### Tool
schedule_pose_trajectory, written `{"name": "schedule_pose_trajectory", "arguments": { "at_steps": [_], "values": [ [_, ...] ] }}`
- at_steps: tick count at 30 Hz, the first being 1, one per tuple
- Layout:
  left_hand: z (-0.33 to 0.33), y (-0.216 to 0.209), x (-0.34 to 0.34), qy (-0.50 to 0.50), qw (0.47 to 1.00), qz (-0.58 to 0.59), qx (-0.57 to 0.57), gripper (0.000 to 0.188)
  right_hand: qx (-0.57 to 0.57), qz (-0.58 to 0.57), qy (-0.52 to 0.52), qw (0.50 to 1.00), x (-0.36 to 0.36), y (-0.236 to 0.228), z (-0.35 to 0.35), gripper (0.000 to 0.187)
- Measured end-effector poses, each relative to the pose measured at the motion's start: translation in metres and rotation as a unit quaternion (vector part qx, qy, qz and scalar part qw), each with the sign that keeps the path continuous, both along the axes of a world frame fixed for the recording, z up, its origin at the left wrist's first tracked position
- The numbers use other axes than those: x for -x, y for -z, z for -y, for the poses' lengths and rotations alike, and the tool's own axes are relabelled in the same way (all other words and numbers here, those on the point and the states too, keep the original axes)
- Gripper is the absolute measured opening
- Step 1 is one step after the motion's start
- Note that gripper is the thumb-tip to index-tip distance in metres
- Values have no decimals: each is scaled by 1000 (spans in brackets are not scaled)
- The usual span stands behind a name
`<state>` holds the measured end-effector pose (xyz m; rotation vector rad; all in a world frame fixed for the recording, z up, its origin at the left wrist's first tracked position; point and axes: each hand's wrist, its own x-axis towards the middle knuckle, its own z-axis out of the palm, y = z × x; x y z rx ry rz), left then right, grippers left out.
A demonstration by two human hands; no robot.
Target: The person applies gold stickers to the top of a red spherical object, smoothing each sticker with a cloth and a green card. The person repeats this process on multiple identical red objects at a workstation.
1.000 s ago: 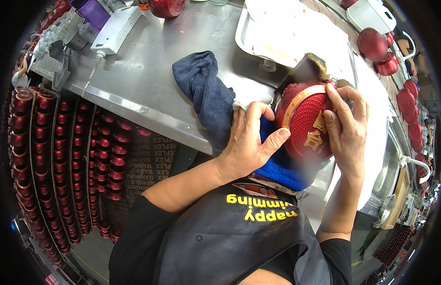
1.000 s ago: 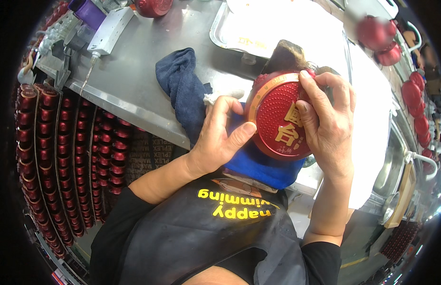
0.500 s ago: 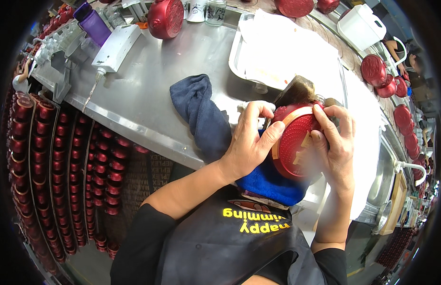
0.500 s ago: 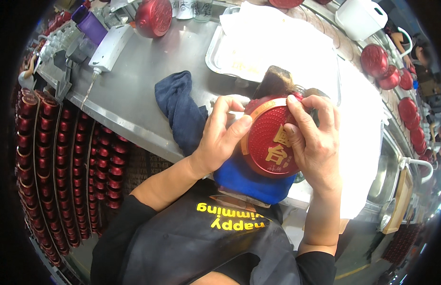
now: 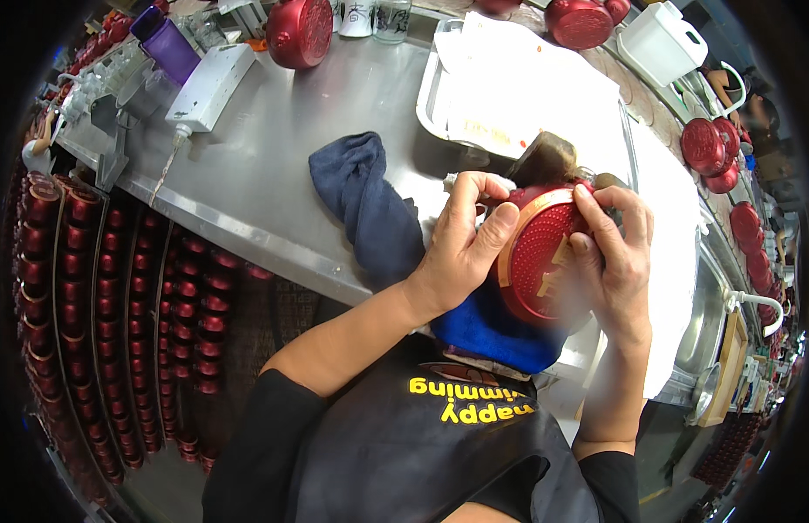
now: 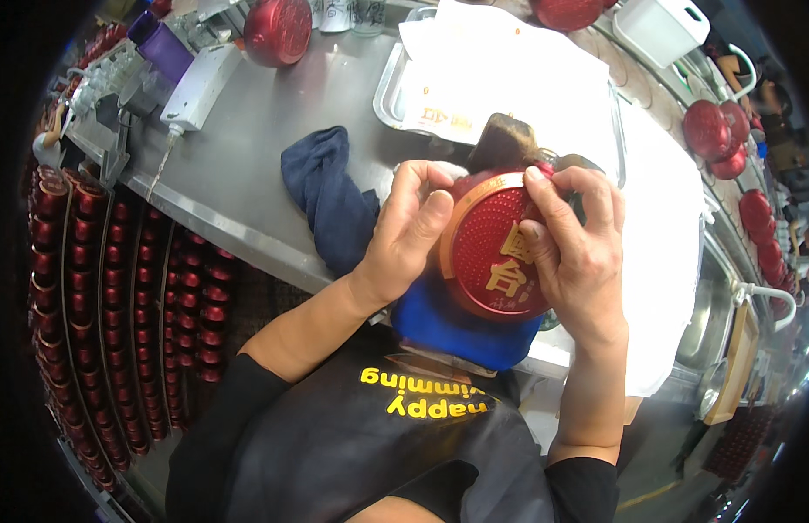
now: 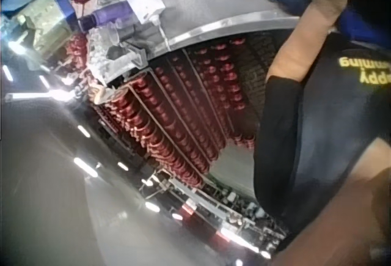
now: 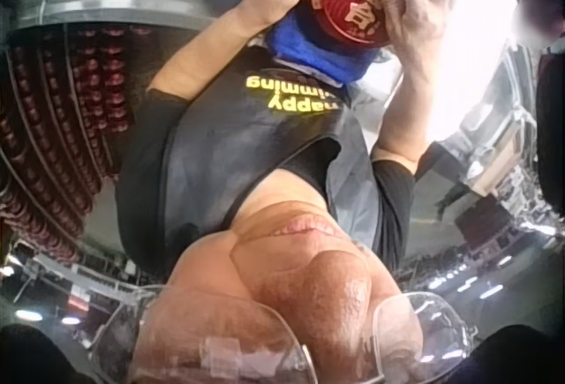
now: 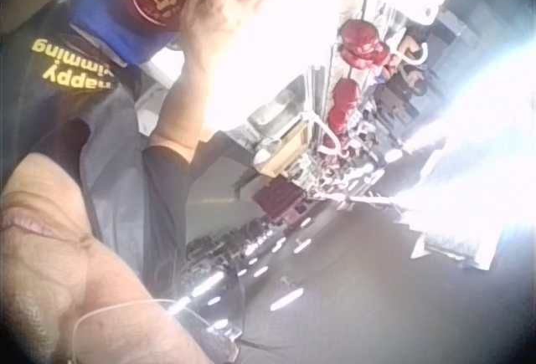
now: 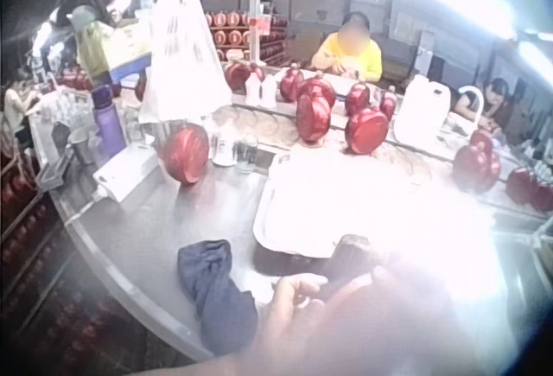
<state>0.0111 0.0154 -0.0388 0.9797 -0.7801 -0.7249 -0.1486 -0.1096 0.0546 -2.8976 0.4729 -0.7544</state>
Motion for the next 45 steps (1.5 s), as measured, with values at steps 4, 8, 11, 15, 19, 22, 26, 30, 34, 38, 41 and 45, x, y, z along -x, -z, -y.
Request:
{"name": "schedule_pose_trajectory", "arguments": {
  "at_steps": [4, 8, 11, 15, 19, 22, 26, 30, 34, 38, 41, 45],
  "values": [
    [-9, 7, 2, 13, 999, 31, 31, 48, 8, 1, 1, 1000, 0, 2, 1, 39],
    [-15, 8, 3, 23, 999, 33, -8, 54, 7, -2, 5, 1000, 1, 3, 0, 39],
    [-18, 7, 2, 24, 998, 52, -8, 61, 10, -4, 5, 1000, 1, 2, 1, 38],
    [-25, 10, 2, 7, 988, 152, 0, 72, 5, -8, 11, 1000, 1, 2, 0, 38],
    [-30, 14, 2, 15, 986, 166, -10, 76, 4, -11, 15, 1000, 1, 3, 0, 39],
    [-31, 17, 1, 30, 987, 157, -8, 79, 13, -13, 12, 1000, 1, 3, 1, 38],
    [-32, 17, 2, 17, 982, 190, -13, 80, 17, -10, 9, 1000, 1, 4, 1, 38],
    [-33, 18, 3, 3, 978, 207, -12, 80, 9, -12, 14, 1000, 2, 5, 0, 38],
    [-32, 20, 5, -14, 977, 213, -16, 81, 0, -16, 22, 1000, 1, 5, -1, 38],
    [-36, 17, 6, -70, 966, 248, -4, 80, -15, -19, 20, 999, 0, 1, -4, 38],
    [-46, 7, 2, -163, 877, 450, 31, 81, -15, -30, 16, 999, 4, -5, -4, 41],
    [-46, -13, -7, -91, 820, 565, -33, 81, -72, 8, 23, 997, 16, -6, -1, 43]
  ]
}}
